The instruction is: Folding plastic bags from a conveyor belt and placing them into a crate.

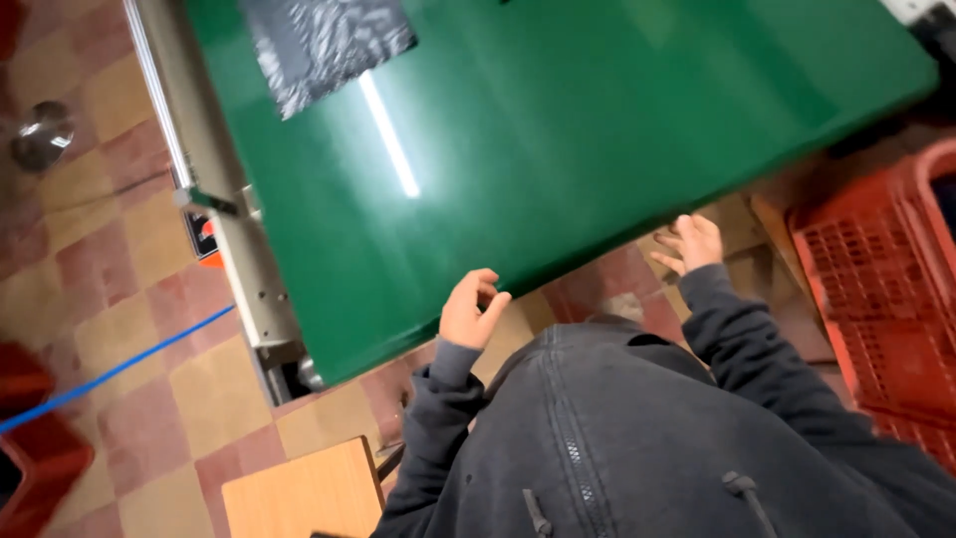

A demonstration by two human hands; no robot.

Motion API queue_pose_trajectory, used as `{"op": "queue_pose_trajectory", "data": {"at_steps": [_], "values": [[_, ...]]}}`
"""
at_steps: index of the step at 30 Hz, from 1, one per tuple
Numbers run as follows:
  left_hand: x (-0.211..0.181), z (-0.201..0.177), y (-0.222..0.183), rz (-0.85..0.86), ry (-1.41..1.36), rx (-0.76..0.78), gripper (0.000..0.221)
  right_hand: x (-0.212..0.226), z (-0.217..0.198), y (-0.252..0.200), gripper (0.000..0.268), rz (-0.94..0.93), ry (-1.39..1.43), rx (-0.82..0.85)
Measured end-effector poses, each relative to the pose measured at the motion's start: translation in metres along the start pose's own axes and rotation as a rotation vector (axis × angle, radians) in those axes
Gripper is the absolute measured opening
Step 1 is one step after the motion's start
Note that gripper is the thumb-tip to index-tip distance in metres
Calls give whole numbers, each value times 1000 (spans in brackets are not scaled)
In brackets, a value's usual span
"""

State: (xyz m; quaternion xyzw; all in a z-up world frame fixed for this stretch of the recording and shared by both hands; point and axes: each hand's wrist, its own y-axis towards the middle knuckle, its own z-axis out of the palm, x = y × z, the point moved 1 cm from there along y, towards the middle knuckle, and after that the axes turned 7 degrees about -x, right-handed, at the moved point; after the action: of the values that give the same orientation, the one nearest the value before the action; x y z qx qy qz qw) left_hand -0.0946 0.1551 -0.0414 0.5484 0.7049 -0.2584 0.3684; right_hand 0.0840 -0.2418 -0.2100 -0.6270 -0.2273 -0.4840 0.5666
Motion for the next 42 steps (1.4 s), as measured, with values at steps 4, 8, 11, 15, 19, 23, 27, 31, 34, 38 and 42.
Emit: {"op": "queue_pose_trajectory", "data": {"at_steps": [4,8,11,15,19,23,27,31,34,38,42], "values": [[-30,-3,26,159,92,-4,35,12,5,-16,60,18,51,-23],[-68,17,53,304,195,36,42,11,4,-14,57,0,98,-59],[-74,70,70,506,414,-50,75,18,4,-15,55,-25,101,-55],[-101,130,86,551,651,89,105,27,3,-8,62,-22,77,-72],[-118,187,95,663,769,83,117,43,3,-11,69,14,73,-114],[-101,242,107,907,658,-370,49,10,-31,11,64,-77,283,-111],[-125,226,112,1097,421,-448,11,34,-73,-27,94,-235,418,466],[-170,179,98,1015,411,-230,16,67,-99,-49,56,-331,-741,-133],[-210,119,101,725,102,61,29,67,-137,74,52,-388,-569,191],[-191,87,160,394,-83,191,32,128,-152,170,47,-462,-295,691],[-141,91,271,152,-303,7,8,239,9,173,42,-816,-588,333]]}}
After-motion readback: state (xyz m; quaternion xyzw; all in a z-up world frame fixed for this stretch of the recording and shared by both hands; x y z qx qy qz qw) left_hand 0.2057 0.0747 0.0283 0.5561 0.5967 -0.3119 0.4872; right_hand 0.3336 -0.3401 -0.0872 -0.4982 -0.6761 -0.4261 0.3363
